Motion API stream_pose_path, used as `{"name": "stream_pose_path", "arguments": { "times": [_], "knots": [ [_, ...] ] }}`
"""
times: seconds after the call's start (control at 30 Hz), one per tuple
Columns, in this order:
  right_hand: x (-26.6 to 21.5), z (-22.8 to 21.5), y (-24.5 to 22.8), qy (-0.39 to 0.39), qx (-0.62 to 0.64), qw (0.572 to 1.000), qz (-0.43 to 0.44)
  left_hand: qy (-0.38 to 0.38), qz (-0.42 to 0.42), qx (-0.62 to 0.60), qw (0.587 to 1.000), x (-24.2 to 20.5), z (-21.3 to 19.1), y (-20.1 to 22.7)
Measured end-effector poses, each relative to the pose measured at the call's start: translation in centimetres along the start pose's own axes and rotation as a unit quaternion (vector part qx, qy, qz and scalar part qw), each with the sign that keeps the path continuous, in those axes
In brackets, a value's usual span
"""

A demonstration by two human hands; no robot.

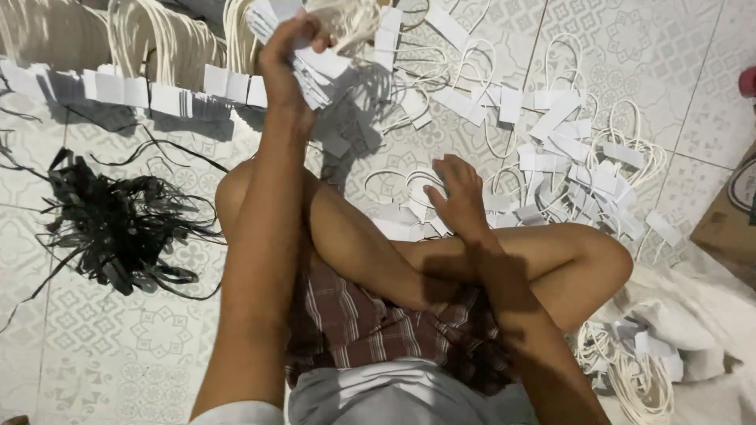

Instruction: Sorting and stacking white paper tags with attached strings from a large pile on the floor into organized stacks.

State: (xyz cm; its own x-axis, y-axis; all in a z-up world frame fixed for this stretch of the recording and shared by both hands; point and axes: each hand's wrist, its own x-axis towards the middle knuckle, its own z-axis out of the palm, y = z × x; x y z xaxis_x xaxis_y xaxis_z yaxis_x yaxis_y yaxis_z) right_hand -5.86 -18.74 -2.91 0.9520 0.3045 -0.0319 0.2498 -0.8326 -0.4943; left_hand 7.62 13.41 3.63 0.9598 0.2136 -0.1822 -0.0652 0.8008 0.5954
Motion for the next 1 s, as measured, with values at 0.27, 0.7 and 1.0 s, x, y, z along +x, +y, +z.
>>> {"name": "stream_pose_path", "arguments": {
  "times": [0.27, 0.7, 1.0],
  "knots": [
    [3.1, 0.1, -0.3, -0.040, -0.031, 0.997, -0.054, -0.073, -0.014, -0.109, 0.991, 2.8, 0.3, -2.1],
    [9.1, 3.8, -3.7, -0.035, -0.108, 0.987, -0.116, -0.056, 0.053, -0.039, 0.996, 2.9, 2.1, -2.0],
    [2.2, 4.3, -1.3, 0.025, -0.102, 0.994, -0.041, -0.033, 0.042, -0.052, 0.997, 2.9, 2.2, -1.8]
  ]
}}
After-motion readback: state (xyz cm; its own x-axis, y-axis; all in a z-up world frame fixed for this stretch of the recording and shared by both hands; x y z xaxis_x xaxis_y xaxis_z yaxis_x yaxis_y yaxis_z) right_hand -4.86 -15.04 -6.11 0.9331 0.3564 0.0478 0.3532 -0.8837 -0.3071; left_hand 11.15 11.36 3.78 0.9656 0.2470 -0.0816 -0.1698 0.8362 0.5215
